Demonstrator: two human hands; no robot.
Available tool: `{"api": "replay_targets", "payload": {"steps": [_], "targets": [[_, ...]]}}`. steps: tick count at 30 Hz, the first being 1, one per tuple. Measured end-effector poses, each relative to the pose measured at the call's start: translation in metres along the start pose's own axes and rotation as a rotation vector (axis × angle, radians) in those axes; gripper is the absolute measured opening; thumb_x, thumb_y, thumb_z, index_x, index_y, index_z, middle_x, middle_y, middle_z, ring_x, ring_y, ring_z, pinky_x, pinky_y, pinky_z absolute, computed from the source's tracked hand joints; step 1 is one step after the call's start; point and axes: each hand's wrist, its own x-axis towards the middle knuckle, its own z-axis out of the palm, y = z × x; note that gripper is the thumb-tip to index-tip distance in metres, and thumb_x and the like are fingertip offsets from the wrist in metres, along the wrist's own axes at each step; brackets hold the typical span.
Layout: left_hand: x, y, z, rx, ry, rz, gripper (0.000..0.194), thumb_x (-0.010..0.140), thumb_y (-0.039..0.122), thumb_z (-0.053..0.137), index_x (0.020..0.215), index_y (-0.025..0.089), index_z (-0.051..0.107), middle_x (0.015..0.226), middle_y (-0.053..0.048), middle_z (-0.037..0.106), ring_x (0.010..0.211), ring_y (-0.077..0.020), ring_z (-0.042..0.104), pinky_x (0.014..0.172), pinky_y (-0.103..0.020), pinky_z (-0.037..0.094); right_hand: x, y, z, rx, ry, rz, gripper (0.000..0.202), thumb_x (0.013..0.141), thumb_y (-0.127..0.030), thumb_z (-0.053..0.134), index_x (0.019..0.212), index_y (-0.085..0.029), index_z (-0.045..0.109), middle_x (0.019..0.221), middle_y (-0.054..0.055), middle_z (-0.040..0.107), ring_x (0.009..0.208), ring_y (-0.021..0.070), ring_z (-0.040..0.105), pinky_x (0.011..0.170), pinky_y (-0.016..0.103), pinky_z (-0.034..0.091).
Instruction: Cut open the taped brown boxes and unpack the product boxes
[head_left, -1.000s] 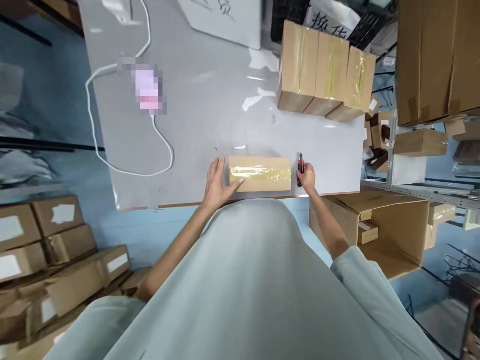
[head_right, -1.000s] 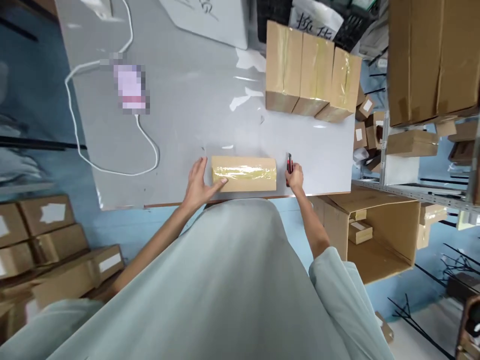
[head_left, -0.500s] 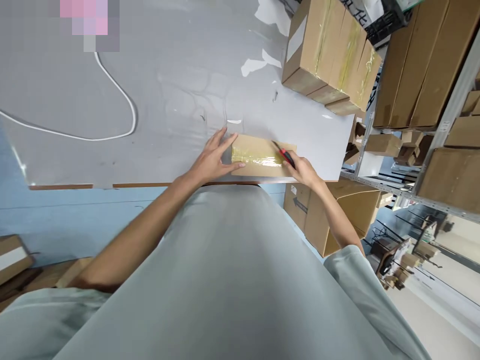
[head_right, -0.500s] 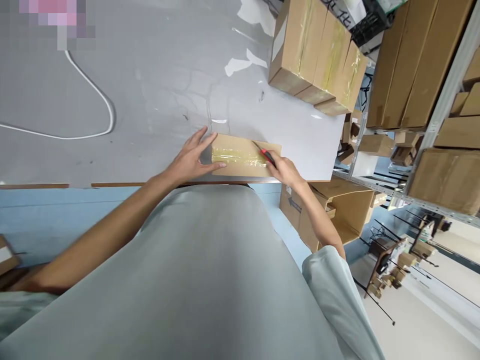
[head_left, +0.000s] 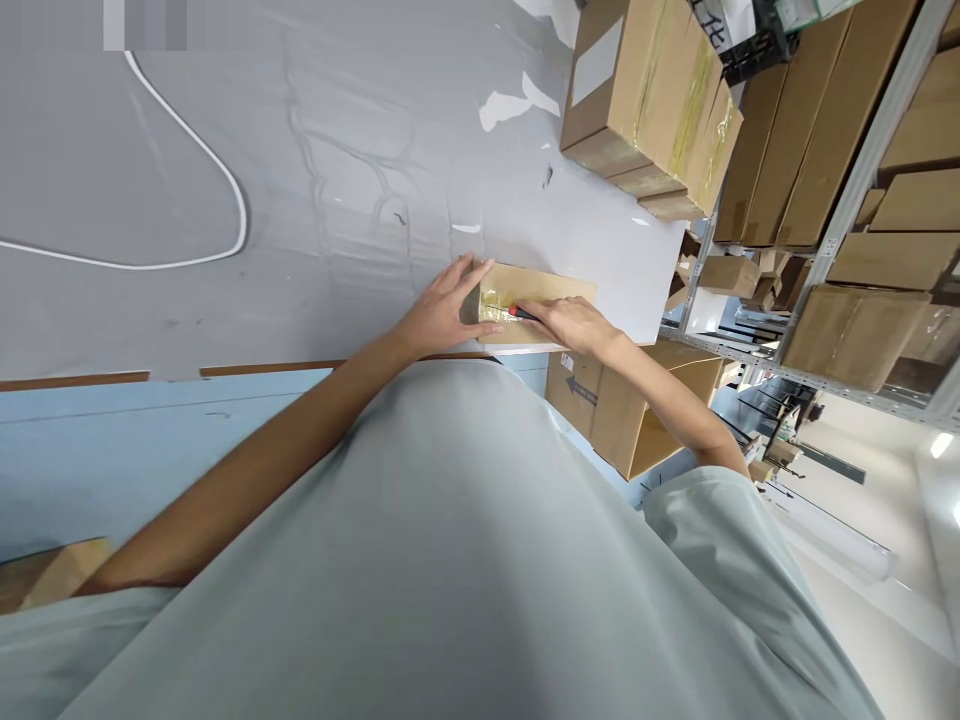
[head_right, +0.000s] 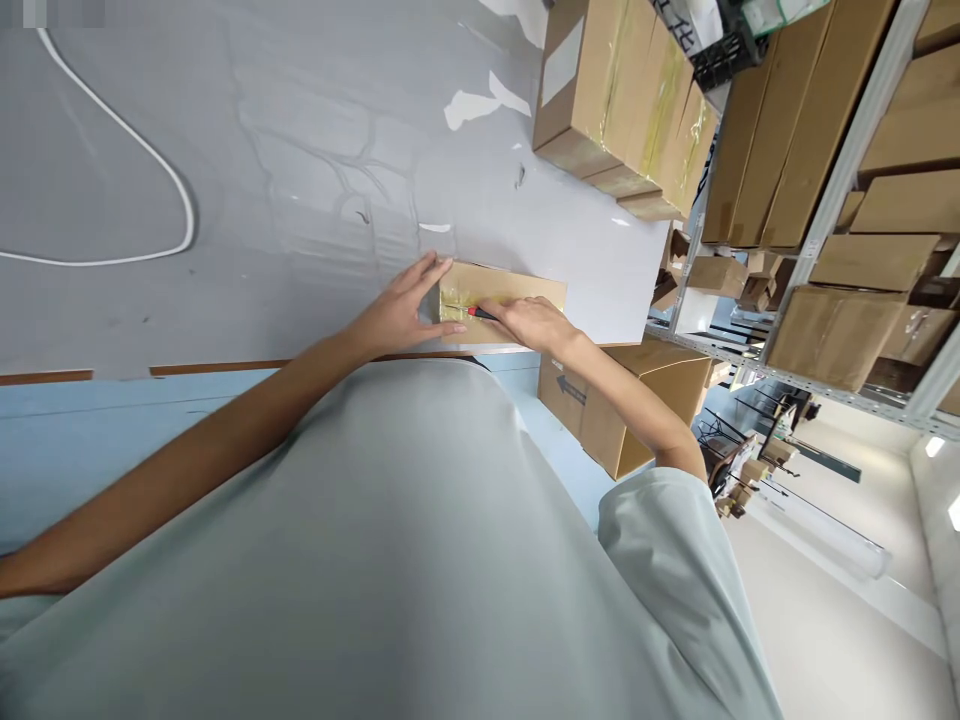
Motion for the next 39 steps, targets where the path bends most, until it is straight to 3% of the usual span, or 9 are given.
{"api": "replay_targets", "payload": {"steps": [14, 20, 24, 27, 31, 35, 39], "targets": [[0.000, 0.009, -0.003, -0.036, -0.027, -0.017, 0.119, 0.096, 0.062, 0.088, 0.192, 0.029, 0.027, 0.200, -0.017, 0.017, 0.184, -0.0455, 0.022, 0.146, -0.065, 0.026, -0.001, -0.018, -0.024, -0.101, -0.102, 0.029, 0.046, 0.129, -0.038, 0.039, 0.163, -0.018, 0.063, 0.125, 0.020, 0.088, 0.115, 0.0345, 0.083, 0.092, 0.038, 0.051], [-0.002, 0.014, -0.006, 0.013, -0.042, -0.056, 0.119, 0.097, 0.067, 0.085, 0.192, 0.029, 0.025, 0.200, -0.016, 0.017, 0.183, -0.0472, 0.023, 0.146, -0.067, 0.028, 0.001, -0.037, -0.040, -0.128, -0.070, 0.022, 0.042, 0.123, -0.017, 0.043, 0.156, -0.014, 0.070, 0.124, 0.021, 0.088, 0.114, 0.0338, 0.084, 0.091, 0.038, 0.052], [-0.004, 0.019, -0.010, 0.026, -0.035, -0.088, 0.118, 0.098, 0.075, 0.080, 0.192, 0.030, 0.026, 0.200, -0.013, 0.018, 0.183, -0.0461, 0.024, 0.146, -0.065, 0.029, 0.002, -0.041, -0.040, -0.180, -0.052, 0.041, 0.045, 0.118, -0.006, 0.045, 0.153, -0.012, 0.072, 0.121, 0.022, 0.089, 0.115, 0.0338, 0.086, 0.091, 0.038, 0.053], [-0.006, 0.024, -0.013, 0.031, -0.033, -0.115, 0.119, 0.097, 0.084, 0.075, 0.192, 0.031, 0.027, 0.200, -0.012, 0.017, 0.183, -0.0451, 0.022, 0.146, -0.064, 0.028, -0.002, -0.031, -0.032, -0.198, -0.078, 0.082, 0.045, 0.115, -0.003, 0.047, 0.151, -0.012, 0.073, 0.121, 0.023, 0.089, 0.117, 0.0339, 0.086, 0.090, 0.037, 0.053], [-0.008, 0.029, -0.015, 0.020, -0.029, -0.131, 0.127, 0.093, 0.096, 0.071, 0.192, 0.030, 0.027, 0.201, -0.013, 0.014, 0.185, -0.0431, 0.017, 0.148, -0.064, 0.024, -0.016, 0.000, -0.014, -0.168, -0.072, 0.099, 0.047, 0.117, -0.005, 0.049, 0.160, -0.013, 0.067, 0.124, 0.023, 0.088, 0.122, 0.0345, 0.085, 0.093, 0.037, 0.053], [-0.010, 0.032, -0.019, 0.040, -0.008, -0.172, 0.124, 0.092, 0.088, 0.077, 0.192, 0.033, 0.027, 0.200, -0.011, 0.017, 0.185, -0.0428, 0.019, 0.147, -0.065, 0.025, -0.029, 0.036, 0.006, -0.151, -0.085, 0.173, 0.048, 0.116, -0.003, 0.049, 0.157, -0.014, 0.070, 0.129, 0.025, 0.087, 0.124, 0.0362, 0.084, 0.093, 0.039, 0.055], [-0.009, 0.041, -0.016, 0.084, 0.032, -0.223, 0.125, 0.087, 0.083, 0.082, 0.191, 0.033, 0.031, 0.200, -0.012, 0.020, 0.183, -0.0464, 0.023, 0.146, -0.067, 0.028, -0.028, 0.054, 0.021, -0.118, -0.061, 0.158, 0.043, 0.115, -0.005, 0.052, 0.152, -0.012, 0.073, 0.126, 0.026, 0.088, 0.120, 0.0369, 0.085, 0.093, 0.040, 0.055]]}}
